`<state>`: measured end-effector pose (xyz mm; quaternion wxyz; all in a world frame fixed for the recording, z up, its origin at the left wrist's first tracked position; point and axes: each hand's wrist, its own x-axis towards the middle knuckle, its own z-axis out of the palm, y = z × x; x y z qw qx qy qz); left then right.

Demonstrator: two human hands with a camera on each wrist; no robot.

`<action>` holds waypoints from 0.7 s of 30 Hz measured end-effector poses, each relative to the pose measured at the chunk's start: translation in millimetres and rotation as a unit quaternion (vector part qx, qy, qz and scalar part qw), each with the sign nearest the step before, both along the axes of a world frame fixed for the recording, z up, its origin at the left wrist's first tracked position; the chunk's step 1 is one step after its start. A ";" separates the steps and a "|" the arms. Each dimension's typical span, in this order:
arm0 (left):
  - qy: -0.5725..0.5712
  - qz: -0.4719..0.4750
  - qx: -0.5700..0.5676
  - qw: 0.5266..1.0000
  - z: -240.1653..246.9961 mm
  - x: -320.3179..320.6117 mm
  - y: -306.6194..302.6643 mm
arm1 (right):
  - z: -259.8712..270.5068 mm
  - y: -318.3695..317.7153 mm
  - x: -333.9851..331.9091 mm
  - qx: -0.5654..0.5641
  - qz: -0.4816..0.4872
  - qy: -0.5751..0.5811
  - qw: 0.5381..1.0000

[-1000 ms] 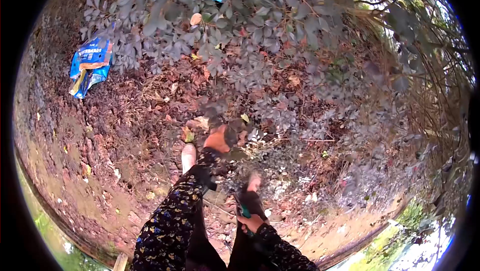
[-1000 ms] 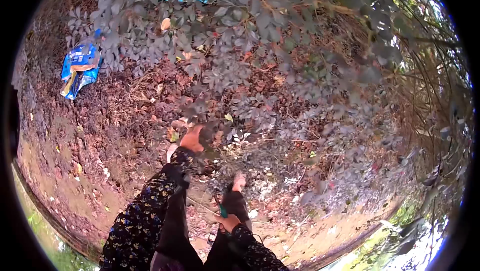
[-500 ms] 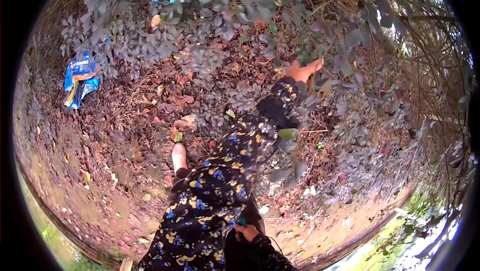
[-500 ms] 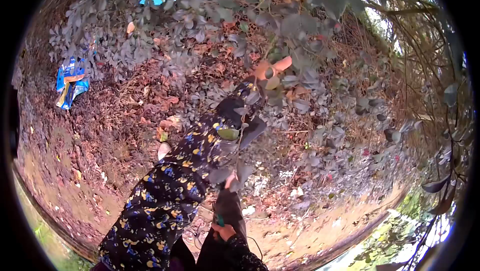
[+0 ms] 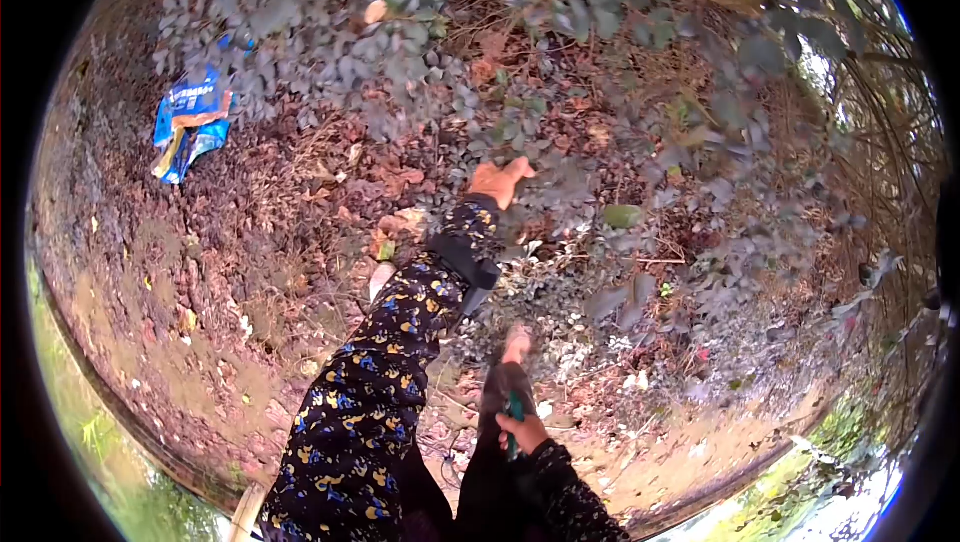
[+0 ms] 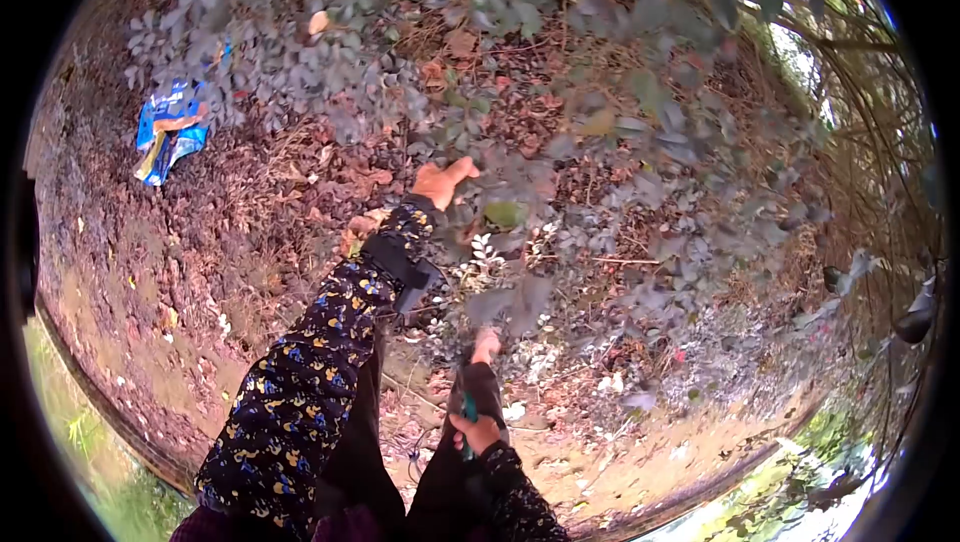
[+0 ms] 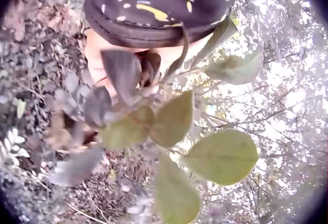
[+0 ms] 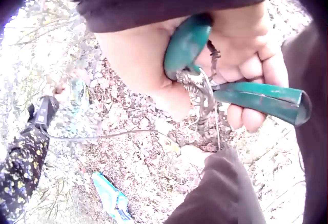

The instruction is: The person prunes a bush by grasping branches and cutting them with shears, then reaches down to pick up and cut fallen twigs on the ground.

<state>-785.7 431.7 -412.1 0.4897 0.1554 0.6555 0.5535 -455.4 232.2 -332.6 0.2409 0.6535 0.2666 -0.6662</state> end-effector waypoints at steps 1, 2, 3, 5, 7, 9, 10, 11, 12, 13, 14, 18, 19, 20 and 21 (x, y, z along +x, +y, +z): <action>0.010 0.000 -0.012 1.000 -9.3 -13.3 -10.6 | 4.3 14.2 -16.2 0.024 -0.002 0.011 1.000; 0.019 0.000 -0.024 1.000 -18.9 -24.4 -19.2 | 7.0 29.6 -32.7 0.047 -0.004 0.023 0.999; 0.096 -0.013 -0.081 0.992 -18.8 -31.6 -25.9 | 4.0 44.1 -44.3 0.075 -0.006 0.052 0.996; 0.176 -0.006 -0.085 0.981 -19.5 -38.5 -33.9 | 6.1 79.9 -77.1 0.157 0.034 0.101 0.982; 0.240 -0.012 -0.165 0.956 -8.0 -40.5 -36.9 | 12.5 121.6 -113.1 0.268 0.139 0.115 0.946; 0.317 -0.020 -0.170 0.933 -11.3 -42.0 -38.7 | 17.4 162.9 -146.5 0.362 0.255 0.105 0.890; 0.333 -0.023 -0.160 0.929 -11.7 -43.2 -40.9 | 21.4 183.8 -164.5 0.397 0.308 0.100 0.858; 0.359 -0.018 -0.182 0.915 -0.7 -43.1 -42.4 | 19.1 204.6 -179.2 0.416 0.342 0.083 0.839; 0.358 -0.016 -0.184 0.915 -0.8 -45.1 -43.2 | 16.2 222.6 -193.9 0.434 0.374 0.066 0.817; 0.348 -0.030 -0.197 0.916 -0.2 -47.9 -44.1 | 28.9 236.3 -216.4 0.397 0.365 0.053 0.840; 0.339 -0.044 -0.209 0.916 -0.7 -50.1 -44.6 | 41.2 249.2 -237.4 0.359 0.356 0.039 0.862; 0.351 -0.047 -0.226 0.907 1.1 -53.6 -48.8 | 24.5 296.7 -274.5 0.374 0.427 0.071 0.820; 0.364 -0.053 -0.219 0.904 3.0 -56.3 -49.9 | 35.0 291.6 -284.5 0.366 0.330 0.151 0.857; 0.354 -0.062 -0.228 0.905 3.9 -56.3 -50.6 | 33.4 292.9 -288.6 0.364 0.333 0.153 0.856; 0.356 -0.053 -0.225 0.906 6.5 -56.0 -51.8 | 32.9 296.6 -294.2 0.342 0.336 0.133 0.867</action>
